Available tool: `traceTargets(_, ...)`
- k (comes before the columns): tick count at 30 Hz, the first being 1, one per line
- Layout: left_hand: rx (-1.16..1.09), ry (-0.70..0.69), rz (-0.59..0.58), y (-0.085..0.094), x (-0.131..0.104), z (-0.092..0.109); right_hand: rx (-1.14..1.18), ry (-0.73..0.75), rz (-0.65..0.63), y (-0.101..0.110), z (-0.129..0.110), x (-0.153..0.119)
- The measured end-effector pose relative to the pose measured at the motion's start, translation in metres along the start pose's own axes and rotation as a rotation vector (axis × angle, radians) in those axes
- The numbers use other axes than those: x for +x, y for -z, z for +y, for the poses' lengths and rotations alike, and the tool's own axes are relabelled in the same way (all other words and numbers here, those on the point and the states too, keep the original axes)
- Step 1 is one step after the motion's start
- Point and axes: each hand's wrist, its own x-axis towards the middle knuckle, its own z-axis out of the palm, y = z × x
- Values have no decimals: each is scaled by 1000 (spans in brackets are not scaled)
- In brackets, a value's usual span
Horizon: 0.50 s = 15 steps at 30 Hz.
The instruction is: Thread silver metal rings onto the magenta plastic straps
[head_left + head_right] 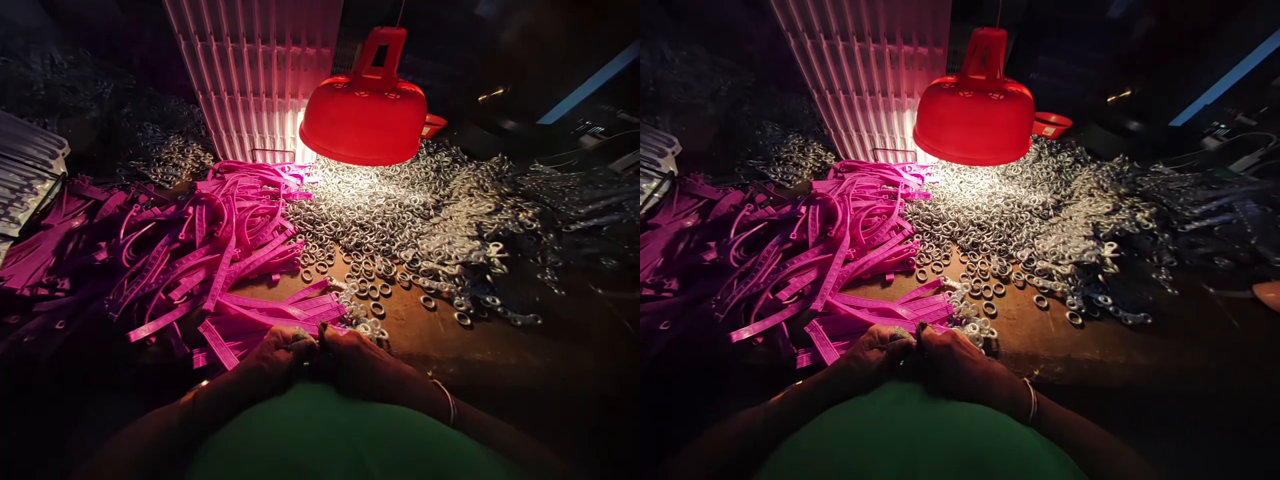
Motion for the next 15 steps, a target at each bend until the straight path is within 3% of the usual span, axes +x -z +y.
traceTargets(6, 12, -7, -28, -1, -2, 1, -61, 19, 47, -3, -1, -5)
traceTargets(11, 369, -170, 61, -10, 5, 11, -136, 5, 173, -1, -6, -13)
traceTargets(13, 466, -225, 47, -11, 11, 7, -160, 6, 272, 4, 6, -16)
traceTargets(15, 485, -263, -5, -11, 19, -3, -195, -24, 487, 14, 29, -21)
